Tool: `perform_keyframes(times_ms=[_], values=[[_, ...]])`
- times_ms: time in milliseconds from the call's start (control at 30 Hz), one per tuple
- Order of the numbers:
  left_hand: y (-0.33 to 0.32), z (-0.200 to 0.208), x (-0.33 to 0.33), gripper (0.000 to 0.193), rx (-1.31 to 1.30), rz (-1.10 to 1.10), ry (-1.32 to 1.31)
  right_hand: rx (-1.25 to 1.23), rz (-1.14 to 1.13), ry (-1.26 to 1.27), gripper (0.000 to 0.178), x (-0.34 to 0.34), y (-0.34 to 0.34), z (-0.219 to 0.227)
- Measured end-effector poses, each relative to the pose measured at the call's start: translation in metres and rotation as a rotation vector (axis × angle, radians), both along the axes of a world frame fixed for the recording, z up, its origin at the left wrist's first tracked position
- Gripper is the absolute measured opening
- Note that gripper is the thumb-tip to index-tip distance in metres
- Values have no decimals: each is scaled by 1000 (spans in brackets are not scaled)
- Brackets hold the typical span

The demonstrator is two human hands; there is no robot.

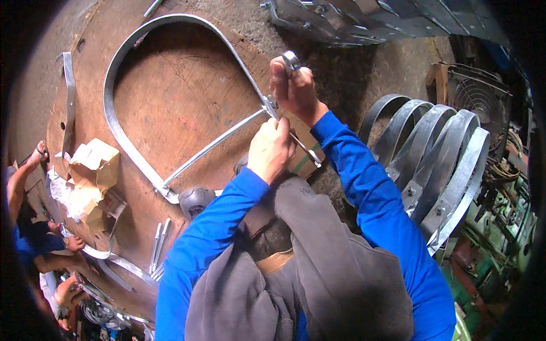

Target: The person sits on the floor and assembles a metal frame by inserting rods into curved metal pieces and tightening them with wrenches. The person repeatedly picks up frame components, aligns them, and secures them before stacking the finished unit.

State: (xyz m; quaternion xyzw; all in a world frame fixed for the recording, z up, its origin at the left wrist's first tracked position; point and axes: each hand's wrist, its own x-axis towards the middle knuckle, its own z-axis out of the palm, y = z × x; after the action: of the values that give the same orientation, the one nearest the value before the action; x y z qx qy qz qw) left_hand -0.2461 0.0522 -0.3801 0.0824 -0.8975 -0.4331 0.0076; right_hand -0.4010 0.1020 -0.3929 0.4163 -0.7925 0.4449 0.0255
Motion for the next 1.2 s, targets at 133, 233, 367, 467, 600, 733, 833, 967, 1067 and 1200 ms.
perform_keyframes(times_ms=[133, 233, 367, 467, 600, 733, 833, 967, 1067, 1200], values=[[-2, -3, 1, 20, 5, 5, -24, -113, 50, 97, 8, 9, 7, 9], [-2, -3, 2, 19, 23, 15, -8, -157, 76, 56, 15, 20, 25, 6], [0, -4, 3, 19, 33, 55, 14, -135, 133, 69, 22, 30, 43, 4], [0, -4, 3, 20, 50, 34, -27, -121, 146, 45, 19, 33, 48, -5], [-2, -3, 1, 21, 49, 19, -38, -77, 117, 67, 19, 20, 34, -11], [-3, -9, 1, 24, 92, 7, -27, -67, 149, -21, 20, 15, 20, -11], [-3, -8, 2, 26, 106, 0, -22, -166, 137, -106, 13, 16, 16, -17], [-5, -3, 2, 26, 107, 0, -43, -141, 122, -53, 8, 12, 12, -23], [-8, -5, 6, 20, 78, -1, -41, 122, 124, 325, 16, -16, -26, -30], [-2, -5, 4, 21, 88, -1, -1, 266, 84, -7, 22, -48, -63, -52]])
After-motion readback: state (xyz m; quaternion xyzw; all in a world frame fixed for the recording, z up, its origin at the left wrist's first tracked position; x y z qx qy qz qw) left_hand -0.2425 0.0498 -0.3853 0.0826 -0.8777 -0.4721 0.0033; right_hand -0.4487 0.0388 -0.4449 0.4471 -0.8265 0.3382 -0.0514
